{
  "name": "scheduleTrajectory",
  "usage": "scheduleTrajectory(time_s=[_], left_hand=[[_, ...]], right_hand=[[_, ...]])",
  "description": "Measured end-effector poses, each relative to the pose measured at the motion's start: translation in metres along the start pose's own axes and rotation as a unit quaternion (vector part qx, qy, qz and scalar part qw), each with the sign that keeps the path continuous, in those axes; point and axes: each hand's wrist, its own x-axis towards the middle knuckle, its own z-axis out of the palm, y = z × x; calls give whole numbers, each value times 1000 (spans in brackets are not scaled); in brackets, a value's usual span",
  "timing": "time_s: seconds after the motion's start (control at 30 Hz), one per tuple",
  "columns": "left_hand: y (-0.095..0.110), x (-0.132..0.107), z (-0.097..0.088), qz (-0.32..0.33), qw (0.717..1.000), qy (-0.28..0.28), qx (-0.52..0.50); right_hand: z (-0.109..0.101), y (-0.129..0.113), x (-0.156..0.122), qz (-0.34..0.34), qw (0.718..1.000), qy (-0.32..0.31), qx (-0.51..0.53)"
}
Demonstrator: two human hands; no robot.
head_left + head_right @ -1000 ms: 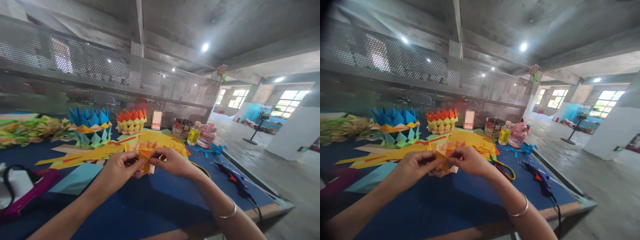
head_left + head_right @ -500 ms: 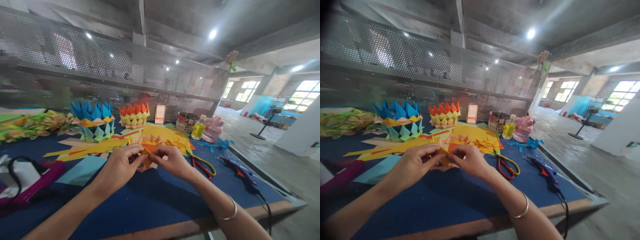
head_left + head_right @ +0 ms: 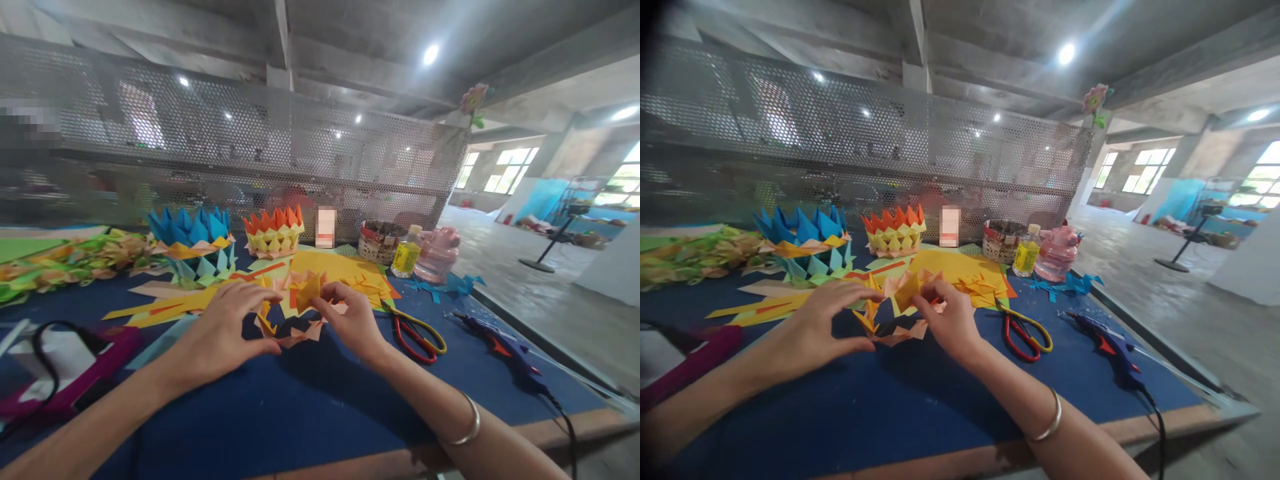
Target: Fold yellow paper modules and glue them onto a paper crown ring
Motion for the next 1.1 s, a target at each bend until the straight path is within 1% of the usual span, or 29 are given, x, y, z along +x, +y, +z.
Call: scheduleTrajectory(time_s=[0.07, 0.17, 0.23, 0.3, 0.43, 0.57, 0.63, 0.7, 0.77, 0.93, 1.1], left_hand=[[2, -5, 9, 9, 1000, 0, 25], [7, -10, 19, 21, 997, 53, 52], [9, -13, 23, 29, 995, 74, 65], [8, -15, 28, 30, 994, 79, 68], [2, -16, 39, -3, 995, 73, 63], [-3, -18, 48, -29, 995, 80, 43], [-4, -18, 51, -31, 995, 87, 26], [-6, -19, 52, -27, 996, 88, 12], [-7, -19, 52, -24, 996, 86, 6], [-6, -17, 50, -19, 997, 76, -5], [-3, -14, 48, -27, 997, 75, -8]], right_hand=[[4, 1, -3, -8, 1000, -6, -14], [7, 3, -7, -24, 998, -39, -51], [8, 6, -8, -38, 994, -53, -82], [8, 9, -8, -52, 991, -63, -104], [7, 12, -6, -63, 985, -87, -133], [7, 12, -5, -129, 973, -111, -156], [7, 12, -5, -161, 965, -118, -171], [8, 13, -5, -177, 961, -126, -172], [8, 14, -6, -176, 961, -139, -164], [8, 14, -5, -145, 963, -166, -157], [8, 12, -5, -119, 970, -170, -126]])
